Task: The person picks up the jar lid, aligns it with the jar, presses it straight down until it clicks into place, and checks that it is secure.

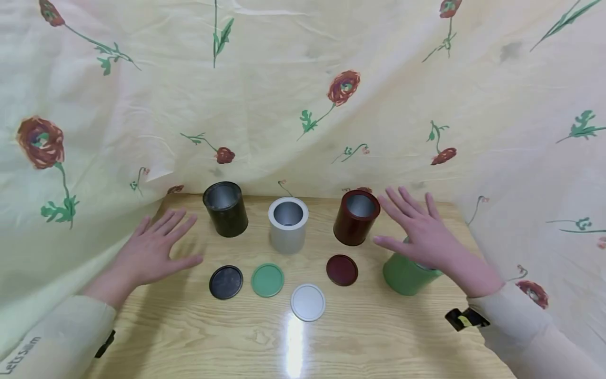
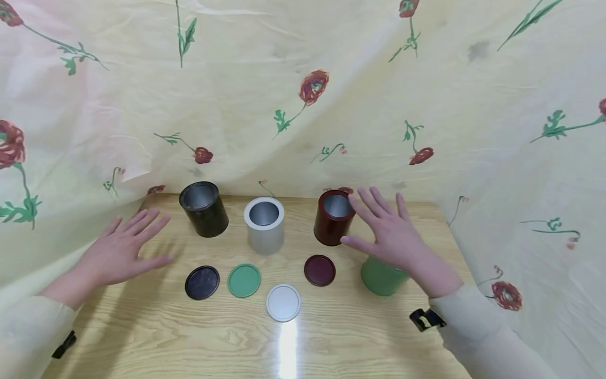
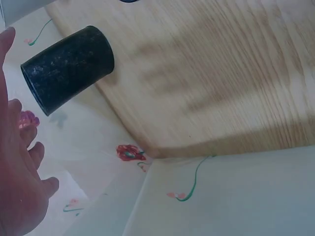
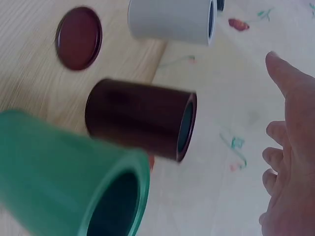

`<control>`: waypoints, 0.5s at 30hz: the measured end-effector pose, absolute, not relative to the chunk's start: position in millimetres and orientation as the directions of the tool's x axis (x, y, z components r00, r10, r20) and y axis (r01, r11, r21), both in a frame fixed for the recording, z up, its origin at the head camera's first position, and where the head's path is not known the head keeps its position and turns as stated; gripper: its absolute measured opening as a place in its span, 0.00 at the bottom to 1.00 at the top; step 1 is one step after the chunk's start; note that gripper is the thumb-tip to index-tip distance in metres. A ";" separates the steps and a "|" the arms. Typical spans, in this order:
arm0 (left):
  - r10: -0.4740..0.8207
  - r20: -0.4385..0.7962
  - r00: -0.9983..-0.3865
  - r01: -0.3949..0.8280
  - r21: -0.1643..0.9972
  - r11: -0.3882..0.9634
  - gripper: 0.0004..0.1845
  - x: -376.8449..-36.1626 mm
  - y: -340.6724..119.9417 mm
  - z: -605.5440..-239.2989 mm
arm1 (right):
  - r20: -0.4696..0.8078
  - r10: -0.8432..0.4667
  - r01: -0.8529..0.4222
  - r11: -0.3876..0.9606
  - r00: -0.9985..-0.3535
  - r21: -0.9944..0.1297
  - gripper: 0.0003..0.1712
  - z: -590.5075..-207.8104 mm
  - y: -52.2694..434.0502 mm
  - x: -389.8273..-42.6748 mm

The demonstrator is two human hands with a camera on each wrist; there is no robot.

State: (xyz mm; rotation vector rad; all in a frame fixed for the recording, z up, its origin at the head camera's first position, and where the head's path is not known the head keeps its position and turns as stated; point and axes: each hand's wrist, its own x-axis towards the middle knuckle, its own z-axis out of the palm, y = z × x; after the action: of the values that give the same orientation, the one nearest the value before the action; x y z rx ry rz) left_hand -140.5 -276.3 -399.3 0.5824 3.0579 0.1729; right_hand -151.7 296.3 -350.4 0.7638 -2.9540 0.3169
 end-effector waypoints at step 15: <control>0.465 -0.010 -0.885 0.462 0.103 0.881 0.56 -136.9 -271.6 -418.6 | 0.131 -0.600 -0.612 0.753 -0.790 -0.243 0.53 -385.8 228.0 -146.6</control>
State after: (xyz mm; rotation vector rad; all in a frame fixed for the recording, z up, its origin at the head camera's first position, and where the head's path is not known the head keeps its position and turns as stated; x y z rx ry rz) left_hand -136.9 -271.6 -418.6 0.7428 3.0133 0.1512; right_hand -146.6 228.0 -385.8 1.0024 -2.8987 0.4266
